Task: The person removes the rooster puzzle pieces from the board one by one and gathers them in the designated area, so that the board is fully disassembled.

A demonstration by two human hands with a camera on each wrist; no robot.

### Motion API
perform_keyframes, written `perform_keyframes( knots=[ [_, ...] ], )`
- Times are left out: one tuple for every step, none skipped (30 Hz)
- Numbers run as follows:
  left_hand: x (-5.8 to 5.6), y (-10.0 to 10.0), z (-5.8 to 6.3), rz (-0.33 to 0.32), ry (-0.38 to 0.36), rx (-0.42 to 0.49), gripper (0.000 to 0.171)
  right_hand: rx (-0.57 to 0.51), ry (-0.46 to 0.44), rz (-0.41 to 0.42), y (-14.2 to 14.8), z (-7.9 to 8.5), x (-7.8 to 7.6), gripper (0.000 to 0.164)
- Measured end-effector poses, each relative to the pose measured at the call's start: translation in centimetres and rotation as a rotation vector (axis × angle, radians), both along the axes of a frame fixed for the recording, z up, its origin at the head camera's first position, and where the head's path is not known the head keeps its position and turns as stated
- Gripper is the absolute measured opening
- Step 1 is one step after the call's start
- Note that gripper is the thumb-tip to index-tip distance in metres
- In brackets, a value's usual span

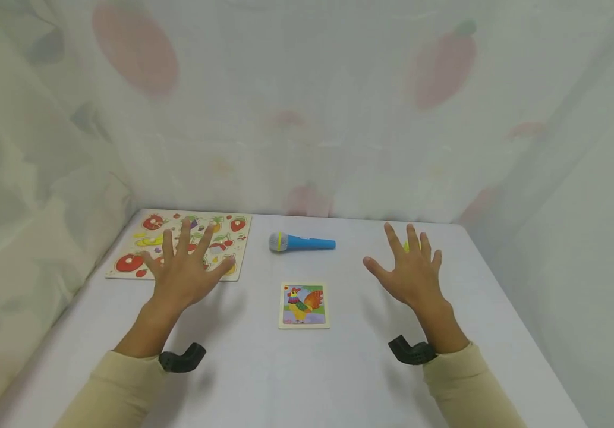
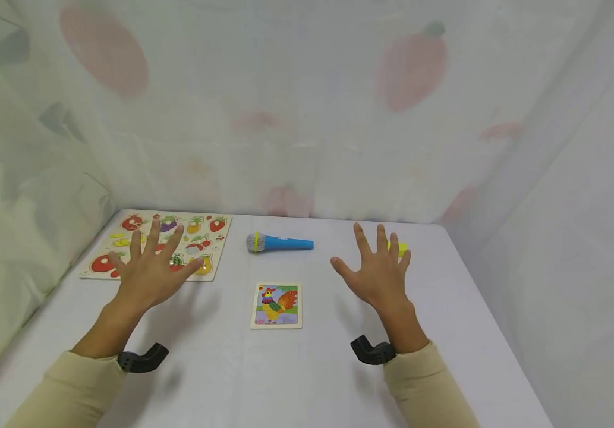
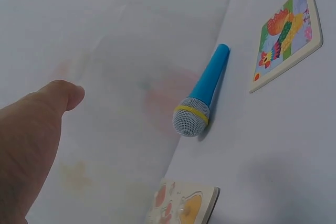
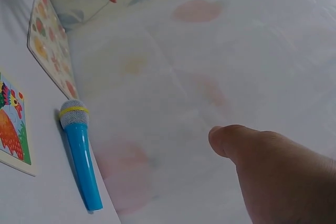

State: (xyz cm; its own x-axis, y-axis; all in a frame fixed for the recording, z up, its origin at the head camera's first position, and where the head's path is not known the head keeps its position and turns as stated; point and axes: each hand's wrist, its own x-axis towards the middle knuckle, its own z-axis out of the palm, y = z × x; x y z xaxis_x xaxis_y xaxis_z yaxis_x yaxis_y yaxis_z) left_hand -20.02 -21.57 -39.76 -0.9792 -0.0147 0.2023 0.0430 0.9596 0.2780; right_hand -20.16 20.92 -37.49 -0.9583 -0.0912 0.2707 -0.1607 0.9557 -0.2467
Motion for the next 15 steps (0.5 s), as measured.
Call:
perform_keyframes(
  knots=[
    [0.1, 0.0, -0.2, 0.001, -0.001, -0.004, 0.091, -0.002, 0.003, 0.002, 0.0, -0.1, 0.0, 0.089],
    [0.1, 0.0, -0.3, 0.001, -0.007, -0.009, 0.092, -0.004, 0.004, 0.004, -0.1, -0.1, 0.1, 0.089],
    [0.1, 0.1, -0.5, 0.0, -0.009, -0.015, 0.093, -0.006, 0.005, 0.006, -0.1, -0.1, 0.1, 0.089],
    [0.1, 0.1, -0.7, -0.003, -0.012, -0.013, 0.093, -0.007, 0.007, 0.008, -0.1, -0.3, 0.1, 0.089],
    [0.2, 0.2, -0.8, -0.007, -0.013, -0.011, 0.093, -0.008, 0.007, 0.011, -0.2, -0.4, 0.2, 0.089],
    [0.2, 0.4, -0.9, -0.01, -0.013, -0.009, 0.093, -0.006, 0.009, 0.012, -0.2, -0.5, 0.2, 0.089],
    [0.3, 0.5, -1.1, -0.014, -0.016, -0.003, 0.093, -0.003, 0.01, 0.014, -0.3, -0.6, 0.2, 0.088],
    [0.3, 0.6, -1.2, -0.018, -0.016, 0.004, 0.093, -0.001, 0.011, 0.015, -0.4, -0.8, 0.2, 0.088],
    [0.4, 0.7, -1.4, -0.02, -0.012, 0.01, 0.092, 0.002, 0.014, 0.016, -0.4, -0.9, 0.2, 0.089],
    [0.5, 0.9, -1.5, -0.023, -0.011, 0.018, 0.092, 0.004, 0.016, 0.017, -0.5, -1.1, 0.2, 0.088],
    [0.5, 1.0, -1.7, -0.024, -0.008, 0.017, 0.092, 0.004, 0.017, 0.019, -0.6, -1.2, 0.3, 0.088],
    [0.5, 1.1, -2.0, -0.027, -0.004, 0.014, 0.092, 0.002, 0.021, 0.022, -0.7, -1.3, 0.3, 0.088],
    [0.5, 1.3, -2.2, -0.031, 0.0, 0.013, 0.092, 0.0, 0.022, 0.024, -0.9, -1.5, 0.3, 0.088],
    [0.5, 1.5, -2.4, -0.037, 0.002, 0.01, 0.092, -0.004, 0.022, 0.027, -1.0, -1.6, 0.4, 0.088],
    [0.6, 1.7, -2.6, -0.044, 0.001, 0.01, 0.092, -0.007, 0.022, 0.031, -1.0, -1.8, 0.4, 0.088]
  ],
)
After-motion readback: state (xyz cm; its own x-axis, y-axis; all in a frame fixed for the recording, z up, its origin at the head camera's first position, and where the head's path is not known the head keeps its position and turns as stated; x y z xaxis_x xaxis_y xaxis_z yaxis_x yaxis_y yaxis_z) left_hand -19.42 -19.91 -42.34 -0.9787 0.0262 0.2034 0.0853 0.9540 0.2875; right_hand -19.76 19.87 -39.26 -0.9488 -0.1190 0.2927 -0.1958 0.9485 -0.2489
